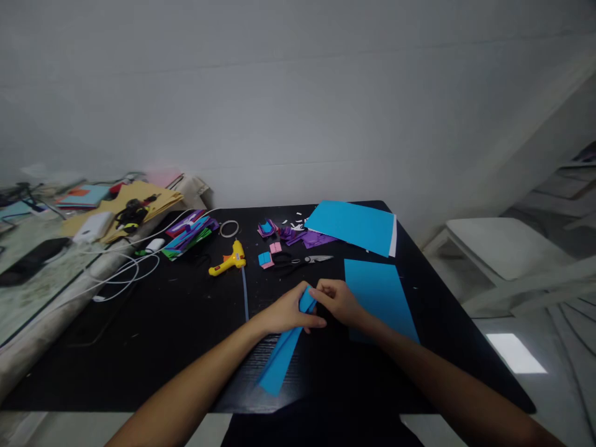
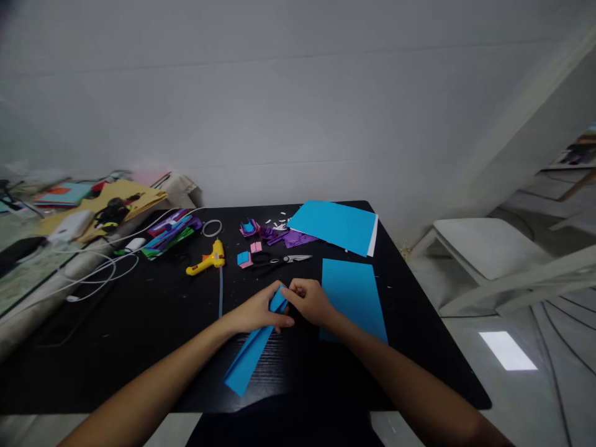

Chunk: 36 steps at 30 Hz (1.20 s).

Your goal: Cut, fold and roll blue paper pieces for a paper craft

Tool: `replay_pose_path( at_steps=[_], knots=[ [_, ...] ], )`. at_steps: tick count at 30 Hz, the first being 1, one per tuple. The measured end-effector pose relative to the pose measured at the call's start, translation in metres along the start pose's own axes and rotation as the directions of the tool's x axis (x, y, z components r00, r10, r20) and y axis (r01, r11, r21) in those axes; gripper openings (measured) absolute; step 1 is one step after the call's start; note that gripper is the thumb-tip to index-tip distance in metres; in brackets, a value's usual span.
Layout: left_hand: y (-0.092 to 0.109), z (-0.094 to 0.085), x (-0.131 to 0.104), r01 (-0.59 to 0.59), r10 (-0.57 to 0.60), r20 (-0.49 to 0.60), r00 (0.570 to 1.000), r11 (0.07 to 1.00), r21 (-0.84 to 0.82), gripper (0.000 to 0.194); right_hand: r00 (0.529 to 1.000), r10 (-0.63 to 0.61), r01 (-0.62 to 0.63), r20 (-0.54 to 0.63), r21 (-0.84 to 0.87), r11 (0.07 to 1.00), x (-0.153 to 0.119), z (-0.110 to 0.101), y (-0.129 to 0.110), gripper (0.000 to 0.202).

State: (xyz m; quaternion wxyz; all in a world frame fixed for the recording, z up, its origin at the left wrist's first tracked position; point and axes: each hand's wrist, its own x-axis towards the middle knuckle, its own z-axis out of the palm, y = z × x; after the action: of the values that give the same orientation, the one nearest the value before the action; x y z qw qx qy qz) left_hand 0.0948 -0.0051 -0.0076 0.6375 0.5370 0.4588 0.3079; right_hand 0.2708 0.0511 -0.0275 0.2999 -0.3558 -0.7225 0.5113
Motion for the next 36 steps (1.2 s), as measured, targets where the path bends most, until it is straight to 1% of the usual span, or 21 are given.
replay_pose_path(
  at_steps=[4, 8, 12, 15, 18, 23, 29, 33, 35, 36],
  knots=[
    [0.001, -0.001, -0.002, 0.01, -0.009, 0.018, 1.0, 0.999, -0.032, 0.045, 1.0, -0.001, 0.001, 0.01, 0.024, 1.0, 0.0, -0.001, 0.001, 0.044],
    [0.0, -0.002, 0.001, 0.007, -0.004, 0.025, 1.0, 0.99, -0.143, 0.047, 0.998, 0.025, -0.03, 0.05, 0.107, 0.994, 0.0, -0.001, -0.001, 0.044],
    [-0.003, -0.004, 0.008, 0.036, -0.046, -0.033, 0.998, 0.968, -0.248, 0.054, 0.998, 0.036, -0.045, 0.059, 0.161, 0.986, 0.0, -0.002, -0.003, 0.044],
    [-0.006, -0.007, 0.012, 0.051, -0.069, -0.052, 0.996, 0.956, -0.288, 0.053, 0.998, 0.042, -0.05, 0.052, 0.167, 0.985, 0.001, -0.003, -0.003, 0.043],
    [-0.007, -0.007, 0.013, 0.044, -0.063, -0.052, 0.997, 0.954, -0.296, 0.049, 0.998, 0.051, -0.057, 0.045, 0.16, 0.985, 0.0, -0.003, -0.003, 0.042],
    [-0.004, -0.007, 0.011, 0.038, -0.06, -0.064, 0.996, 0.955, -0.295, 0.049, 0.996, 0.071, -0.079, 0.048, 0.172, 0.982, -0.001, -0.004, -0.006, 0.044],
    [-0.002, -0.009, 0.01, 0.039, -0.061, -0.067, 0.996, 0.956, -0.292, 0.047, 0.997, 0.063, -0.069, 0.043, 0.169, 0.983, -0.001, -0.004, -0.007, 0.046],
    [-0.004, -0.01, 0.01, 0.039, -0.063, -0.073, 0.995, 0.958, -0.285, 0.047, 0.997, 0.063, -0.069, 0.044, 0.148, 0.987, -0.002, -0.003, -0.005, 0.044],
    [-0.004, -0.01, 0.01, 0.045, -0.068, -0.072, 0.995, 0.957, -0.285, 0.046, 0.997, 0.066, -0.072, 0.05, 0.124, 0.99, -0.001, -0.004, -0.004, 0.04],
    [-0.005, -0.01, 0.01, 0.047, -0.07, -0.071, 0.995, 0.957, -0.285, 0.046, 0.998, 0.056, -0.059, 0.035, 0.094, 0.994, -0.001, -0.005, -0.003, 0.037]
  ],
)
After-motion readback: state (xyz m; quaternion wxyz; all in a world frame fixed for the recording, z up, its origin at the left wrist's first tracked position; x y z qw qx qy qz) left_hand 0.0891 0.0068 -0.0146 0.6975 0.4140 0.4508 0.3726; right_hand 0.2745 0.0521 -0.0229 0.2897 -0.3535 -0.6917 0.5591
